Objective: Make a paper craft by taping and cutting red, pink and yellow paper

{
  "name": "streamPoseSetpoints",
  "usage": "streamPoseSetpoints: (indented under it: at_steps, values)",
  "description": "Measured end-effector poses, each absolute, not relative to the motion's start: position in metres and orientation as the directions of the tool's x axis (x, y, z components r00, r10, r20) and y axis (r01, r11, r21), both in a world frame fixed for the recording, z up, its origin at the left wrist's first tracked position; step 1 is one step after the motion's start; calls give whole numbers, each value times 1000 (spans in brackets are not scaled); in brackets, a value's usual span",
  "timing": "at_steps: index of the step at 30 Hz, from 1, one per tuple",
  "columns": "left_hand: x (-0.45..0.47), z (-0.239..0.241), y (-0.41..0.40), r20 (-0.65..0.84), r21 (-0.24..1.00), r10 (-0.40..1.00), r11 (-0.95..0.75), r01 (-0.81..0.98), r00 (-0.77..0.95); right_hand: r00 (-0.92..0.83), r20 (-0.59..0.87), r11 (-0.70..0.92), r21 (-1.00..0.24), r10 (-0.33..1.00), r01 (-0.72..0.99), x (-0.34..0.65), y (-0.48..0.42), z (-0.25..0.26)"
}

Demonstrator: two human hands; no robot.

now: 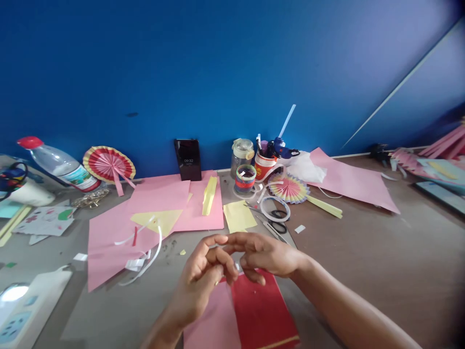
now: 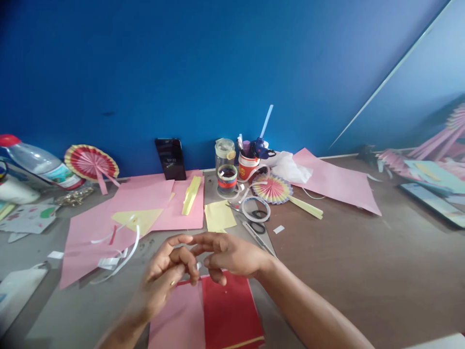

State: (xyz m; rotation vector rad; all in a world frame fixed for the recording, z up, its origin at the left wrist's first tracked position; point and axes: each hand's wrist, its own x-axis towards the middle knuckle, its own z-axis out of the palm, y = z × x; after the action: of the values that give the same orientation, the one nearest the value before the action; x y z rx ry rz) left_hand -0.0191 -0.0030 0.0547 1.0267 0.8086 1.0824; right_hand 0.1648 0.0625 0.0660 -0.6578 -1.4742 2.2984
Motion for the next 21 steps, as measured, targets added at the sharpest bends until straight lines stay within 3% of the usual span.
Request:
streamPoseSetpoints:
  at_steps: [4,10,16,21]
  values:
    - [-19,54,-3,-9,892,948,152,-426,319,-856,-225,-535,-842,466,-71,167,62,67]
    - [-23,51,-4,-36,909,946,165,-381,324,-832,-262,-597,-796,489,-100,167,62,68]
    - [-22,53,-5,-91,977,948,145,-158,306,-733,-321,-453,-891,599,20,164,61,66]
    - [-19,57,-7,-112,993,966,118,-13,234,-724,-336,-484,-875,602,3,165,62,59]
